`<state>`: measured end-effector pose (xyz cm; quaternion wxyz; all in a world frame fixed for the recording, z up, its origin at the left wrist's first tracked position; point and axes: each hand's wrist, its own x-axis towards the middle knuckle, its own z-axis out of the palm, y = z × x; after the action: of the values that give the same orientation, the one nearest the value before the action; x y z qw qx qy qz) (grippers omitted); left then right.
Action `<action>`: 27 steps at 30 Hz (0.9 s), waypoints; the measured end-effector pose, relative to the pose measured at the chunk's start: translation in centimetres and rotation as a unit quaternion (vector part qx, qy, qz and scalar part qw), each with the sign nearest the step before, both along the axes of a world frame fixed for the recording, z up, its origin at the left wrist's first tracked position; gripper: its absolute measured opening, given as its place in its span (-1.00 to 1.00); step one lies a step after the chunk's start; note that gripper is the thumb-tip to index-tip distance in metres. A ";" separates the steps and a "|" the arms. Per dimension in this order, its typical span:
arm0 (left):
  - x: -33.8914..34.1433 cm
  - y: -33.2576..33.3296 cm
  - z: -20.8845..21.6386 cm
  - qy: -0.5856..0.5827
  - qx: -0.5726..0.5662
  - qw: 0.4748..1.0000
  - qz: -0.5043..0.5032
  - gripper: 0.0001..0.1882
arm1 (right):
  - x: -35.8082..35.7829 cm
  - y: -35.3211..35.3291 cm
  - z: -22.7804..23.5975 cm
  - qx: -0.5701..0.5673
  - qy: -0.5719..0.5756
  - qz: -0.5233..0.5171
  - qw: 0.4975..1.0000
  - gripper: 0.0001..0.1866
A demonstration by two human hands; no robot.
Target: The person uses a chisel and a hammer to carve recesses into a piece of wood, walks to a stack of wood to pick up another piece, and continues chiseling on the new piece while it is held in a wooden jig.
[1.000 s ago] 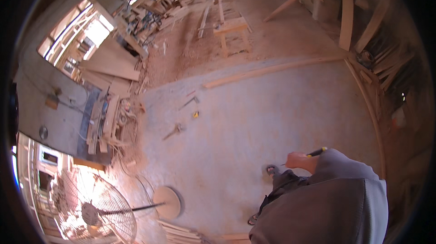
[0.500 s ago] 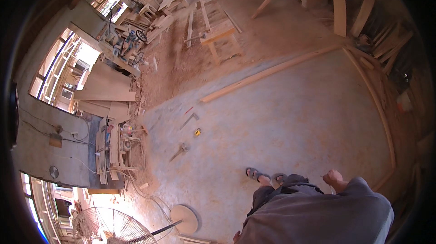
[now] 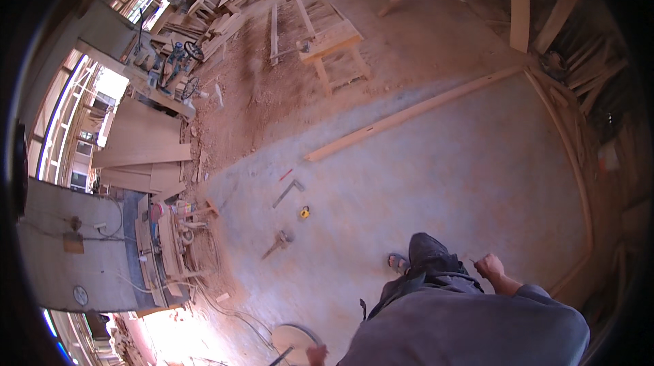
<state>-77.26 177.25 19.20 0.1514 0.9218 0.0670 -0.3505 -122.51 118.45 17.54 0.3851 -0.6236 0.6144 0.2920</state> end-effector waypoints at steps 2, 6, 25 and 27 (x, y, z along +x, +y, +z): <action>8.0 -15.7 1.7 -0.032 -0.058 0.994 -0.085 -0.70 | -2.0 -1.3 0.9 -0.045 0.050 -0.065 0.996 -0.71; 23.9 -28.8 5.8 -0.134 -0.222 0.963 -0.069 -0.44 | 8.2 -3.8 1.9 0.002 0.038 -0.181 0.983 -0.73; 40.2 -63.1 16.8 0.230 -0.194 0.941 -0.157 -0.68 | 56.0 -41.0 11.8 -0.077 -0.181 -0.172 0.965 -0.65; 44.8 -63.6 17.5 0.276 -0.201 0.917 -0.207 -0.73 | 58.1 -41.2 10.8 -0.062 -0.163 -0.181 0.968 -0.63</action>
<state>-32.43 113.66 36.70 0.2331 0.7320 -0.1584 -0.6203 -64.42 77.24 28.32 0.4868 -0.5640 0.6631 0.0729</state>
